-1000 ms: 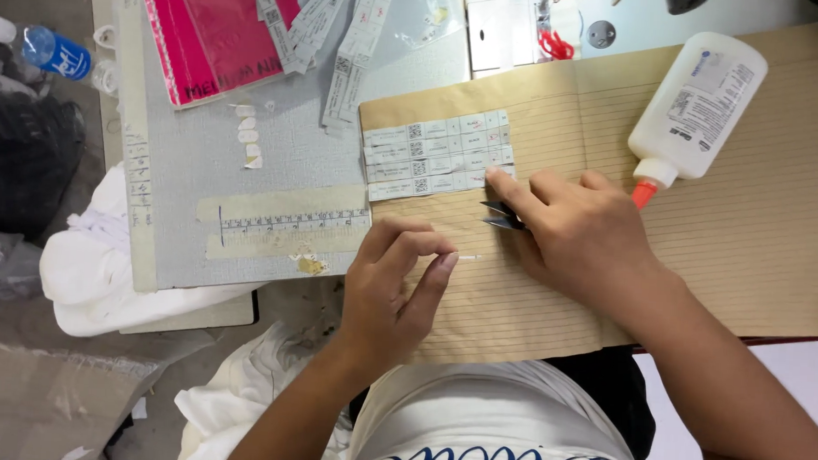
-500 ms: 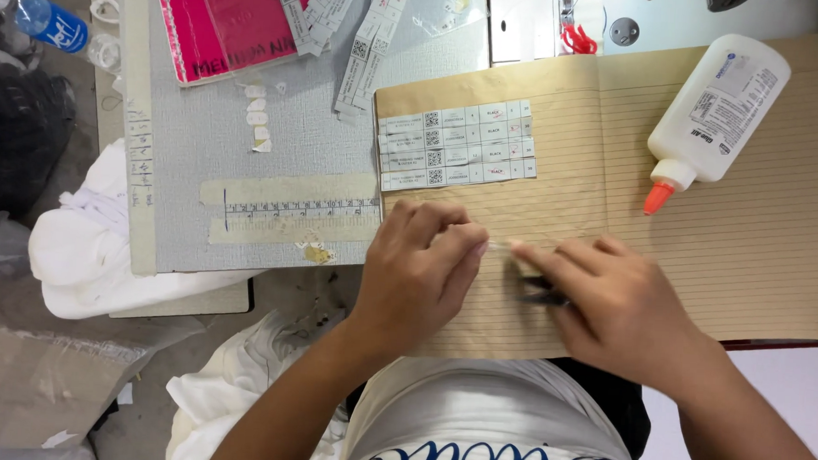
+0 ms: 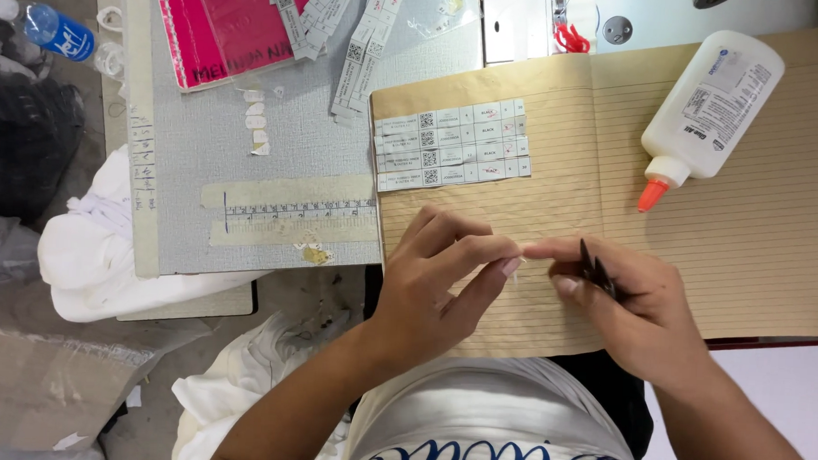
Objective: The person is cutting strips of manufacturing labels with thread snippers and gluing them into a ledger book for record-keeping.
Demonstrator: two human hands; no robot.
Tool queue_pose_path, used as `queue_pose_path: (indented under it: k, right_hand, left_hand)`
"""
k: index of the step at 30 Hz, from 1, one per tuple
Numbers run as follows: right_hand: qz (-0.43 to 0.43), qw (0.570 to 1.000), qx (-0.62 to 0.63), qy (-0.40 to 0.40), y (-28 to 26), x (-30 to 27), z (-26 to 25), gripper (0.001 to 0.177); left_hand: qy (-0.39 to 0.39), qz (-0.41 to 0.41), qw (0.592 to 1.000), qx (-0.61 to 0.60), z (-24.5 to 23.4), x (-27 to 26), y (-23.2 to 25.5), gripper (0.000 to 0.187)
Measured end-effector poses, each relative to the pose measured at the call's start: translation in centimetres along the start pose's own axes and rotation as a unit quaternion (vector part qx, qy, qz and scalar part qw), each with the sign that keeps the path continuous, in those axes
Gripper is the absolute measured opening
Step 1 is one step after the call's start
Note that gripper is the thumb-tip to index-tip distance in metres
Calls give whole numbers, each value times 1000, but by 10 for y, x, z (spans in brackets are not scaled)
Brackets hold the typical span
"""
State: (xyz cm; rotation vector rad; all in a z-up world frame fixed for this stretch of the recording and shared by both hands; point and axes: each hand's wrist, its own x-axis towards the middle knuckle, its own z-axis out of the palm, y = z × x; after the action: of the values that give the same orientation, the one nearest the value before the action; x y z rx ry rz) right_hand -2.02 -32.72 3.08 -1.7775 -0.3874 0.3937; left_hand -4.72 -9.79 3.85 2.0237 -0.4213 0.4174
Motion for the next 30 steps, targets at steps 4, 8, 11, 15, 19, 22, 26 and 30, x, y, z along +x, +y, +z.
queue_pose_path:
  k: [4, 8, 11, 15, 19, 22, 26, 30]
  right_hand:
    - [65, 994, 88, 22, 6, 2, 15, 25]
    - [101, 987, 126, 20, 10, -2, 26, 7]
    - [-4, 993, 117, 18, 0, -18, 29, 5]
    - [-67, 984, 165, 18, -10, -26, 29, 3]
    - [139, 916, 372, 56, -4, -26, 40, 9]
    - [86, 910, 405, 27, -15, -23, 48, 10]
    - [173, 900, 399, -19, -32, -8, 51, 29]
    - [137, 878, 443, -116, -22, -24, 54, 34]
  left_hand:
    - [-1, -17, 999, -38, 2, 0, 6, 12]
    - [-11, 22, 999, 21, 3, -5, 6, 11]
    - [-31, -20, 997, 67, 5, -17, -9, 10]
    - [17, 16, 998, 57, -8, -26, 2, 9]
    - [21, 94, 991, 88, -27, -17, 24, 22]
    - [17, 117, 981, 156, -40, -33, 15, 24]
    - [35, 218, 932, 287, -53, -42, 14, 8]
    - [47, 227, 935, 268, -55, -49, -6, 14]
